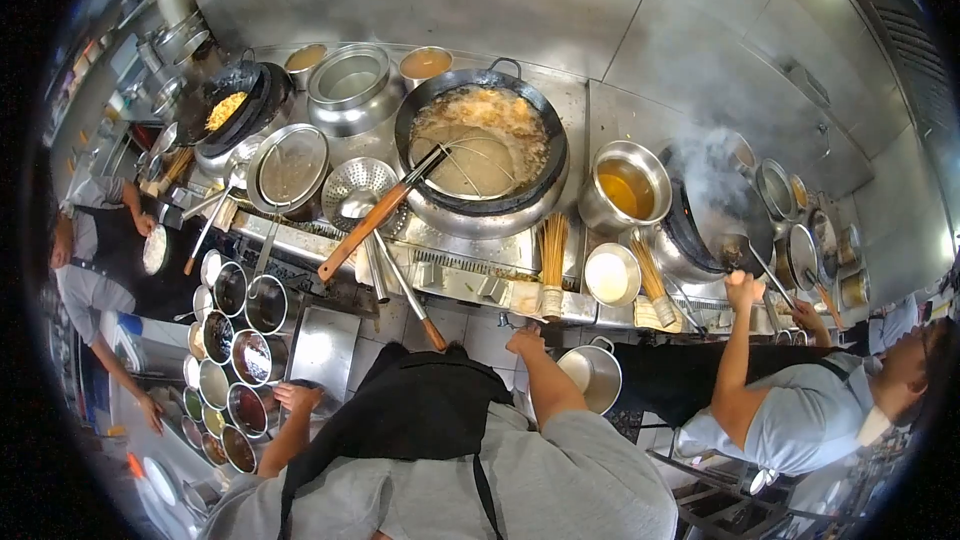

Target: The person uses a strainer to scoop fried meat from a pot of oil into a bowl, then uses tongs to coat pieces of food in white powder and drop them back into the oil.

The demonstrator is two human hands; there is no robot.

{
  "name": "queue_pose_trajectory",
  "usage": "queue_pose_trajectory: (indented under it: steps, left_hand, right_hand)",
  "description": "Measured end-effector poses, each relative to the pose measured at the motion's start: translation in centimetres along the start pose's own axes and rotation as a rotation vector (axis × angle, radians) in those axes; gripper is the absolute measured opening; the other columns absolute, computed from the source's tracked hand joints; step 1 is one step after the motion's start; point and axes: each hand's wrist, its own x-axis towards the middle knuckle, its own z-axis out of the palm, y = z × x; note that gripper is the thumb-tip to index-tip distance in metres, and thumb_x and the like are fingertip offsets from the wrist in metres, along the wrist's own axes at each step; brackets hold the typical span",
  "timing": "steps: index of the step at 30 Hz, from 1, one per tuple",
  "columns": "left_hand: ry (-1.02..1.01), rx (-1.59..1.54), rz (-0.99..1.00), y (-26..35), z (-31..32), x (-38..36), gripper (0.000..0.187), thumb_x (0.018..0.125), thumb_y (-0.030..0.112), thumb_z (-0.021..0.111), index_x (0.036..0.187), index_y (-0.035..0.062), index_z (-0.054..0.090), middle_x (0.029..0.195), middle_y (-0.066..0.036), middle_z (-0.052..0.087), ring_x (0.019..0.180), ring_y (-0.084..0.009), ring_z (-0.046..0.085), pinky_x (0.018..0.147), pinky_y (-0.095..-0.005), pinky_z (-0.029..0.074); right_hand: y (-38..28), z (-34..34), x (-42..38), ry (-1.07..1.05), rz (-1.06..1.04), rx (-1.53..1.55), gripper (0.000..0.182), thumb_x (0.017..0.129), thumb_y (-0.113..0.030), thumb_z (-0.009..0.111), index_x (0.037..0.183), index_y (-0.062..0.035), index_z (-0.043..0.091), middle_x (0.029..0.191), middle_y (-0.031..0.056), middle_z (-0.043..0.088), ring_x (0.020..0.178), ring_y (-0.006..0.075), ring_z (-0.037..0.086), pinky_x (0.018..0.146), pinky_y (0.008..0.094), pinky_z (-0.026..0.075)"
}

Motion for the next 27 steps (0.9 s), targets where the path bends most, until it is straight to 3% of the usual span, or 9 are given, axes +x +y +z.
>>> queue_pose_trajectory:
  steps: [4,7,10,14,16,20,24,26,27]
  left_hand:
    - [-0.014,0.001,0.000,-0.3,0.4,0.6,0.132,0.064,0.050,0.079,0.147,-0.0039,-0.008,0.155,-0.025,-0.004,0.145,-0.0376,-0.002,0.118,-0.0426,0.007]
    - [-0.047,0.014,-0.009,0.2,-1.1,-0.7,0.132,0.064,0.050,0.079,0.147,-0.0034,-0.008,0.156,-0.024,-0.004,0.145,-0.0373,-0.003,0.118,-0.0425,0.007]
    - [-0.033,0.026,-0.016,0.3,-0.7,-0.6,0.132,0.065,0.052,0.079,0.147,-0.0035,-0.009,0.156,-0.024,-0.005,0.145,-0.0371,-0.003,0.118,-0.0428,0.007]
    - [-0.009,0.042,-0.023,-0.2,0.8,1.3,0.134,0.064,0.052,0.081,0.147,-0.0032,-0.009,0.156,-0.024,-0.004,0.145,-0.0372,-0.003,0.118,-0.0434,0.008]
    - [-0.037,0.049,-0.035,-0.2,0.6,1.5,0.136,0.063,0.053,0.082,0.147,-0.0025,-0.010,0.156,-0.023,-0.004,0.145,-0.0374,-0.003,0.118,-0.0439,0.008]
    - [-0.098,0.066,-0.029,-0.3,-0.2,2.0,0.139,0.060,0.057,0.083,0.148,-0.0003,-0.008,0.156,-0.021,0.000,0.145,-0.0365,-0.001,0.117,-0.0457,0.012]
    - [-0.134,-0.269,0.142,-2.7,-1.6,6.7,0.097,0.075,0.051,0.069,0.142,0.0026,0.017,0.139,-0.019,0.028,0.119,-0.0296,0.028,0.101,-0.0419,0.031]
    - [-0.137,-0.617,0.421,-6.8,-7.0,18.8,0.078,0.083,0.049,0.063,0.139,0.0041,0.030,0.130,-0.018,0.042,0.106,-0.0262,0.042,0.092,-0.0401,0.040]
    - [-0.224,-0.803,0.665,-9.7,-14.2,26.0,0.070,0.087,0.047,0.059,0.137,0.0048,0.036,0.126,-0.018,0.049,0.099,-0.0245,0.049,0.088,-0.0391,0.044]
  right_hand:
    - [1.1,0.4,-0.6,0.068,-0.031,-0.024,0.088,0.077,-0.045,0.065,0.147,-0.0053,0.029,0.156,0.0207,0.012,0.144,0.0367,0.016,0.112,0.0506,0.029]
    - [1.2,-0.2,0.5,-0.003,-0.031,-0.061,0.087,0.077,-0.044,0.062,0.147,-0.0050,0.028,0.156,0.0213,0.013,0.144,0.0371,0.016,0.112,0.0505,0.028]
    - [1.4,0.6,0.6,0.131,-0.070,0.037,0.088,0.076,-0.044,0.063,0.146,-0.0030,0.028,0.156,0.0215,0.015,0.144,0.0371,0.017,0.112,0.0495,0.028]
    - [1.6,0.3,-0.8,0.115,-0.077,0.040,0.088,0.076,-0.043,0.063,0.145,-0.0004,0.030,0.155,0.0220,0.016,0.143,0.0376,0.019,0.112,0.0481,0.029]
    - [1.5,0.1,-1.0,0.093,-0.083,0.039,0.078,0.075,-0.026,0.055,0.144,0.0004,0.030,0.156,0.0197,0.016,0.143,0.0353,0.021,0.112,0.0456,0.030]
    - [1.4,-1.2,-1.5,0.008,-0.076,0.042,0.070,0.072,-0.022,0.055,0.138,-0.0010,0.045,0.153,0.0209,0.023,0.138,0.0348,0.033,0.108,0.0457,0.037]
    - [0.7,0.6,-0.7,0.150,-0.021,0.105,0.067,0.073,-0.025,0.056,0.134,0.0004,0.047,0.147,0.0209,0.035,0.134,0.0356,0.038,0.106,0.0459,0.038]
    - [1.0,2.1,-0.9,0.194,-0.022,0.215,0.079,0.076,-0.047,0.063,0.133,0.0047,0.047,0.146,0.0248,0.034,0.136,0.0377,0.034,0.108,0.0432,0.037]
    - [1.7,3.3,-0.7,0.208,0.004,0.236,0.079,0.076,-0.047,0.063,0.133,0.0047,0.047,0.146,0.0248,0.034,0.136,0.0377,0.034,0.108,0.0432,0.037]
